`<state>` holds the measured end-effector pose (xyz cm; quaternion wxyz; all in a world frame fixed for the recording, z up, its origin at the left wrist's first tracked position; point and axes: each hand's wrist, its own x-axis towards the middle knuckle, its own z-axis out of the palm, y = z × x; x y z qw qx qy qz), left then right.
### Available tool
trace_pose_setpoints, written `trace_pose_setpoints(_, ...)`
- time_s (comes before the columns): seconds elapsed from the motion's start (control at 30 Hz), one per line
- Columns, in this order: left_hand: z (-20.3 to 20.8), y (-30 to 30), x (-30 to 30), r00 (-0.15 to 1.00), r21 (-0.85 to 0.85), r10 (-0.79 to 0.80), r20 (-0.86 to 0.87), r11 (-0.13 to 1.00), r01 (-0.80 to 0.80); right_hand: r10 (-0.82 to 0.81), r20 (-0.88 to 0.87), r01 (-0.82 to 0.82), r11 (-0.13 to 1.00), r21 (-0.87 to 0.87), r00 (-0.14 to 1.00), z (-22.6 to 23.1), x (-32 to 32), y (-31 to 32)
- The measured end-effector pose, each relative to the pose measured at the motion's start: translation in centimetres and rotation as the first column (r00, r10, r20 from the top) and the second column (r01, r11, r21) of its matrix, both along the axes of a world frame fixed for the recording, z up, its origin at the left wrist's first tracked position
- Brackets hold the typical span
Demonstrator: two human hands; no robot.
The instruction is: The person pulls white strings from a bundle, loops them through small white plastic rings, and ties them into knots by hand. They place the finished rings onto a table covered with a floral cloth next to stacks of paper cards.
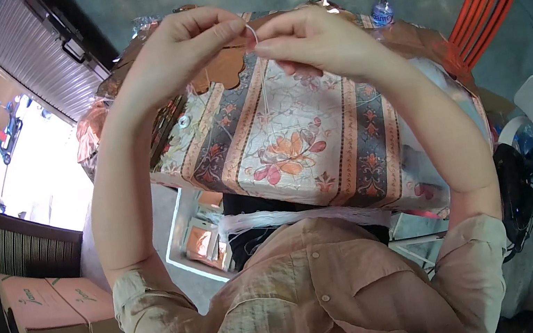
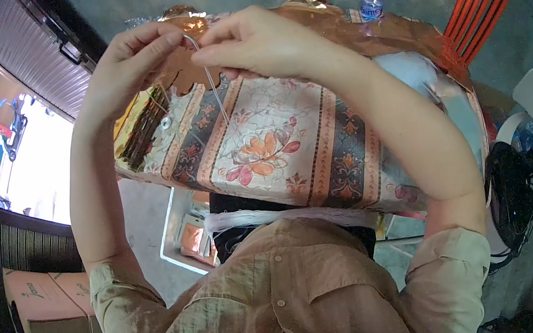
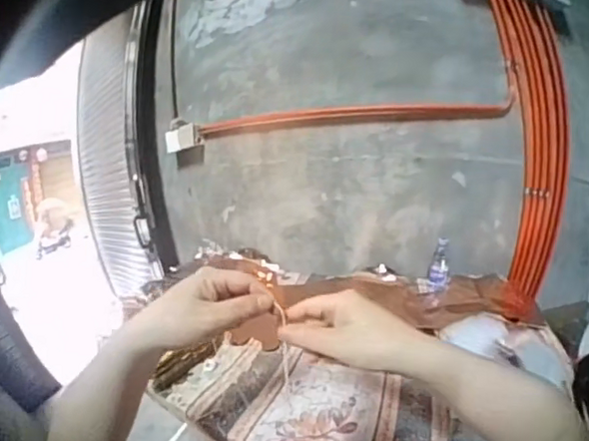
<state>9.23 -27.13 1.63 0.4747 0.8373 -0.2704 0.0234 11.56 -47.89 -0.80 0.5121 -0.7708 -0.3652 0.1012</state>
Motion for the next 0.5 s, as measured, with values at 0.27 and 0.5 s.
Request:
trace_pose_setpoints(0.27, -6.0, -1.7, 1.4, 0.982, -0.324, 0.017, -0.19, 0.943, -0.079, 0.237, -0.328, -0.101, 0.919, 0.381, 0.915, -2.4, 0.8, -0.6)
trace_pose_setpoints(0.5, -11.1, -5.4, 1.0, 0.886, -0.763, -0.311, -0.343, 0.643, -0.069, 0.24, -0.472, 0.074, 0.829, 0.554, 0.848, -4.3, 1.9, -0.9)
